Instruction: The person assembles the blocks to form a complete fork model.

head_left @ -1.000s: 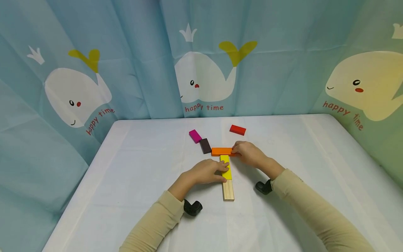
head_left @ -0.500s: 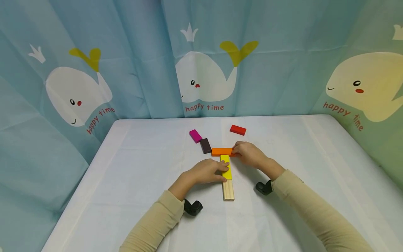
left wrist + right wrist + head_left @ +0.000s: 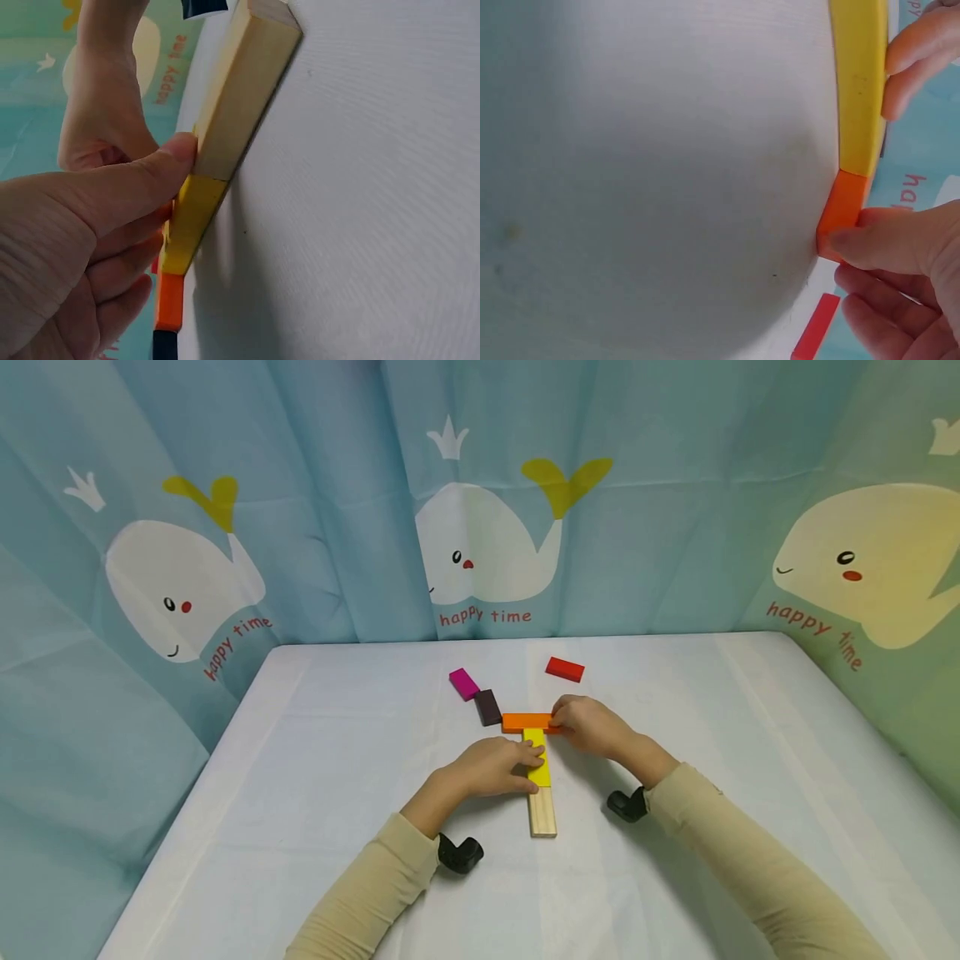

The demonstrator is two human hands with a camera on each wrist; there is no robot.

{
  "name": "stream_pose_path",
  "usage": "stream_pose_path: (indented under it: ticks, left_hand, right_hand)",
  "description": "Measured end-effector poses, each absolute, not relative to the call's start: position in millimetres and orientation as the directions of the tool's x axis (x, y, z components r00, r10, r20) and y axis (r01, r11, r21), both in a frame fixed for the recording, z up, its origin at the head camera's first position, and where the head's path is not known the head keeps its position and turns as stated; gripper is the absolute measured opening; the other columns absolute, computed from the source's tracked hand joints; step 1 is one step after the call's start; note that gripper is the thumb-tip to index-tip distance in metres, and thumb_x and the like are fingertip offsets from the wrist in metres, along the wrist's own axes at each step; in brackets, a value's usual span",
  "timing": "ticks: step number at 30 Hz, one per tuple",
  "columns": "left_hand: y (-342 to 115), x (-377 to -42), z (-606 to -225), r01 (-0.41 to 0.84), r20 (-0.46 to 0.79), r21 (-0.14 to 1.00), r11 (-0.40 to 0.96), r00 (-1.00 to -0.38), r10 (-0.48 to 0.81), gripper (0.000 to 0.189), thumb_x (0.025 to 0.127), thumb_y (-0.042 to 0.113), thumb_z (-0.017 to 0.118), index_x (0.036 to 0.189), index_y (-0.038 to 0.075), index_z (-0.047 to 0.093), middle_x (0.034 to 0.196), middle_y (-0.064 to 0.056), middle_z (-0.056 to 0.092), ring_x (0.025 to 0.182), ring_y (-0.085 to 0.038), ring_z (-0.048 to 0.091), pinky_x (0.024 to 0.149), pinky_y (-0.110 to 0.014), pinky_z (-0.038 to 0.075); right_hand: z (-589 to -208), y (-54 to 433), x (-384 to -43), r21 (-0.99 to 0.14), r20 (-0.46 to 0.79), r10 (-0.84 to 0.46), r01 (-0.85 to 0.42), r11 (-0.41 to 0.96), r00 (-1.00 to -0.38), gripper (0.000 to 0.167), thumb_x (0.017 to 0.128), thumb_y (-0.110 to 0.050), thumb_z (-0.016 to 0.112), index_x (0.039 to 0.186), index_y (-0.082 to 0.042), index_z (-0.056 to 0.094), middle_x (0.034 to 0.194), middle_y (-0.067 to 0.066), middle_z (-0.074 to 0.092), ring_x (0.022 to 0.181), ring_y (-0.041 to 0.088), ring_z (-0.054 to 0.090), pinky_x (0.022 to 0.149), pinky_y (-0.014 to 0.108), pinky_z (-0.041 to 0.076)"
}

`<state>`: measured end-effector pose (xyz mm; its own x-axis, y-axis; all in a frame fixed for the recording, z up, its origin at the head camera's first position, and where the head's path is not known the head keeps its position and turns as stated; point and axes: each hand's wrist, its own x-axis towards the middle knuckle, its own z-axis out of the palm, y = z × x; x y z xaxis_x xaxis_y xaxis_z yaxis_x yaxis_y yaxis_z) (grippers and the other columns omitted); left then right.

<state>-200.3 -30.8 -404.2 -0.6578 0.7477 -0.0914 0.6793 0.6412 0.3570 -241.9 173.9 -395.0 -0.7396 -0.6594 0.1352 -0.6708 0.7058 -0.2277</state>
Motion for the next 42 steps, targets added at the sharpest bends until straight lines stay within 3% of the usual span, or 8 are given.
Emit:
stream_pose_path:
  ticks: [8, 13, 21, 30, 36, 42]
  left_hand:
    - [-27, -206, -402, 0.682, -0.084, 0.349, 0.643, -0.661, 0.746, 0.046, 0.084, 0.038, 0.065, 0.125, 0.016, 0.059, 0.127, 0.009, 0.053, 0.123, -0.007, 0.042, 0.1, -0.024, 0.033]
    - [-24, -209, -400, 0.691, -0.066, 0.357, 0.629, -0.653, 0.755, 0.042, 0.085, 0.037, 0.064, 0.123, 0.017, 0.062, 0.124, 0.01, 0.056, 0.118, -0.007, 0.047, 0.098, -0.024, 0.035]
    - [-24, -211, -403, 0.705, 0.0, 0.357, 0.614, -0.657, 0.754, 0.051, 0.089, 0.039, 0.058, 0.133, 0.012, 0.051, 0.136, 0.002, 0.046, 0.124, -0.009, 0.041, 0.1, -0.027, 0.035]
    - [-24, -216, -409, 0.679, -0.002, 0.343, 0.649, -0.69, 0.724, 0.053, 0.091, 0.037, 0.056, 0.136, 0.011, 0.047, 0.14, 0.001, 0.042, 0.126, -0.011, 0.039, 0.101, -0.025, 0.032]
    - [-22, -220, -414, 0.651, -0.023, 0.35, 0.673, -0.713, 0.701, 0.058, 0.091, 0.039, 0.055, 0.139, 0.01, 0.041, 0.142, -0.001, 0.038, 0.129, -0.013, 0.035, 0.104, -0.026, 0.028]
    - [-18, -221, -413, 0.65, -0.046, 0.321, 0.689, -0.716, 0.697, 0.061, 0.091, 0.043, 0.054, 0.14, 0.009, 0.04, 0.143, -0.003, 0.037, 0.13, -0.012, 0.033, 0.104, -0.025, 0.027]
  right_hand:
    - [-390, 174, -244, -0.257, 0.085, -0.641, -0.639, 0.725, -0.762, 0.013, 0.074, 0.002, 0.073, 0.087, 0.001, 0.072, 0.09, 0.011, 0.063, 0.081, 0.025, 0.059, 0.078, 0.038, 0.051]
    - [-384, 177, -246, -0.296, 0.035, -0.625, -0.605, 0.739, -0.78, 0.024, 0.076, -0.002, 0.072, 0.099, 0.003, 0.07, 0.097, 0.013, 0.064, 0.089, 0.028, 0.059, 0.083, 0.041, 0.049]
    - [-376, 183, -264, -0.318, 0.059, -0.54, -0.529, 0.787, -0.839, 0.032, 0.08, -0.007, 0.069, 0.109, 0.006, 0.064, 0.108, 0.018, 0.063, 0.103, 0.033, 0.057, 0.09, 0.046, 0.044]
    - [-380, 188, -283, -0.315, 0.054, -0.479, -0.47, 0.825, -0.876, 0.029, 0.082, -0.005, 0.065, 0.108, 0.008, 0.064, 0.107, 0.019, 0.063, 0.103, 0.034, 0.055, 0.091, 0.047, 0.042]
    - [-389, 192, -297, -0.328, 0.061, -0.402, -0.399, 0.856, -0.913, 0.027, 0.084, -0.004, 0.059, 0.108, 0.008, 0.063, 0.103, 0.02, 0.063, 0.091, 0.031, 0.056, 0.087, 0.045, 0.045]
    - [-396, 191, -307, -0.27, 0.076, -0.369, -0.376, 0.887, -0.926, 0.025, 0.084, -0.001, 0.058, 0.106, 0.004, 0.065, 0.101, 0.02, 0.061, 0.086, 0.032, 0.054, 0.085, 0.043, 0.046]
